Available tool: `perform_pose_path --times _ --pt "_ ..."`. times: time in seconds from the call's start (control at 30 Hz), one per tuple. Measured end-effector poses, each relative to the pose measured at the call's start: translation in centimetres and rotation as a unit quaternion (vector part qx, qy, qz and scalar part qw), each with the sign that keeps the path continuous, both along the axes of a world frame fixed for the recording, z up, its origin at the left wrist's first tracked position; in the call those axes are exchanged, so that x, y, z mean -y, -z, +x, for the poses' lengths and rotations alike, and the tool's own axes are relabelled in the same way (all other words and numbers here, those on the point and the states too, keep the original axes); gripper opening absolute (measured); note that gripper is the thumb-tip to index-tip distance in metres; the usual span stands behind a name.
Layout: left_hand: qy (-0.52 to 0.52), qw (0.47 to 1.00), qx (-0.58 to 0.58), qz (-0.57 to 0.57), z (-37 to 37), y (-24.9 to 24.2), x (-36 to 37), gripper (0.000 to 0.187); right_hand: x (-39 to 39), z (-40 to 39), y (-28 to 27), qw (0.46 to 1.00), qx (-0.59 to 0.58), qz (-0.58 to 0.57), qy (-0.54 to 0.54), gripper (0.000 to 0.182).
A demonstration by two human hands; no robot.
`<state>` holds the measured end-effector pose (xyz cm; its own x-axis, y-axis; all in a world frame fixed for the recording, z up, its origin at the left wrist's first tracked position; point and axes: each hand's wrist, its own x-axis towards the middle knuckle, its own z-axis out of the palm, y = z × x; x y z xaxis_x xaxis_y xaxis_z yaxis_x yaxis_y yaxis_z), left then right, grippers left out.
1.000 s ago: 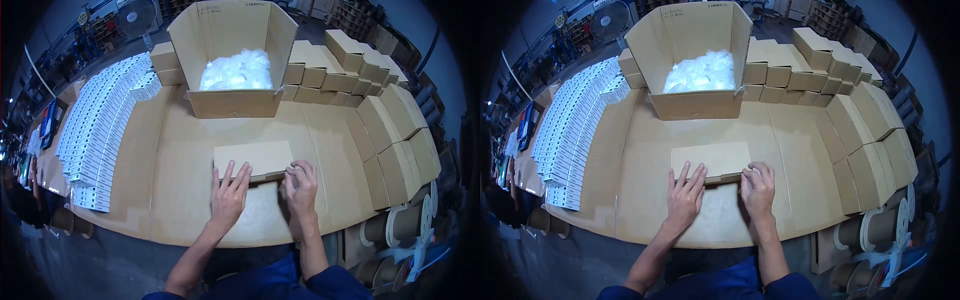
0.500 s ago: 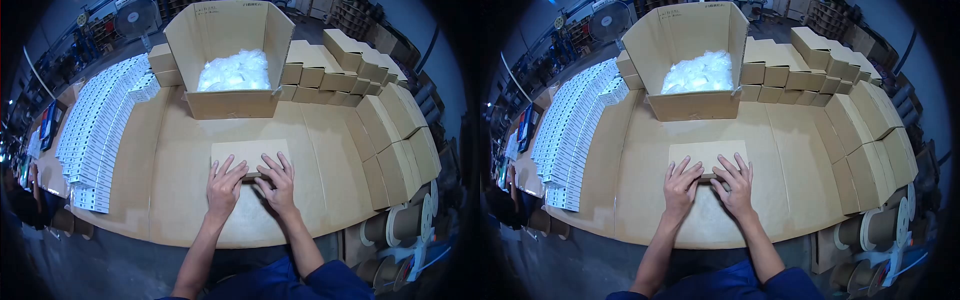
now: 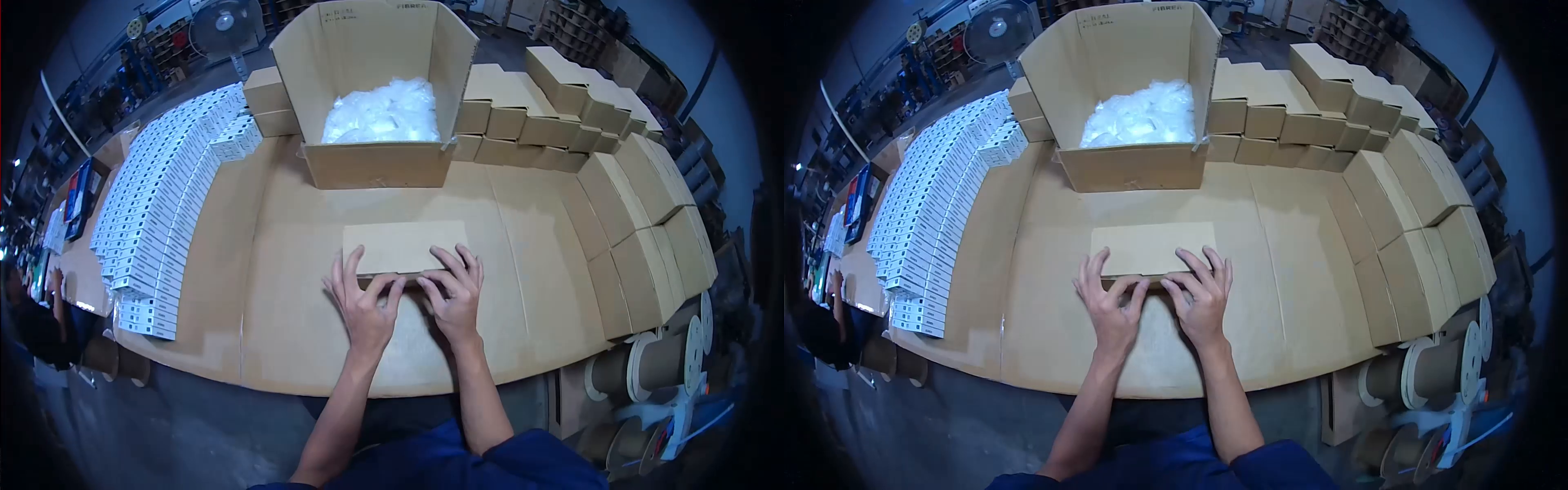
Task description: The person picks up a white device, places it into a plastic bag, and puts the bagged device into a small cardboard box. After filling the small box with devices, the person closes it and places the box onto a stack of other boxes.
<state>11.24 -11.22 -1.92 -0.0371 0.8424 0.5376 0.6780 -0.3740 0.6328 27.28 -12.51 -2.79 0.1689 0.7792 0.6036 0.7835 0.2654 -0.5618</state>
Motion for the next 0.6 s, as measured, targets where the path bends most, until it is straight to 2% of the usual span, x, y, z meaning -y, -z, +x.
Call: perform_pose_path --times 0.13,0.17,0.3,0.6 --pt "0.029 0.996 0.085 -0.023 0.2 0.6 -0.7 0.017 -0.3 0.1 0.0 1.000 0.008 -0.018 0.001 0.010" --pt "0.045 0.994 0.097 -0.034 0.0 0.6 -0.7 0.019 -0.3 0.3 -0.4 0.999 -0.030 -0.038 -0.020 0.009" --pt "0.065 0.991 0.110 -0.033 -0.2 0.8 -1.1 0.016 -0.8 0.3 0.2 0.996 -0.075 -0.039 -0.034 0.008" --pt "0.083 0.989 0.115 -0.037 -0.7 0.9 -1.2 0.016 -0.7 0.2 0.0 0.996 -0.071 -0.052 -0.031 0.007"
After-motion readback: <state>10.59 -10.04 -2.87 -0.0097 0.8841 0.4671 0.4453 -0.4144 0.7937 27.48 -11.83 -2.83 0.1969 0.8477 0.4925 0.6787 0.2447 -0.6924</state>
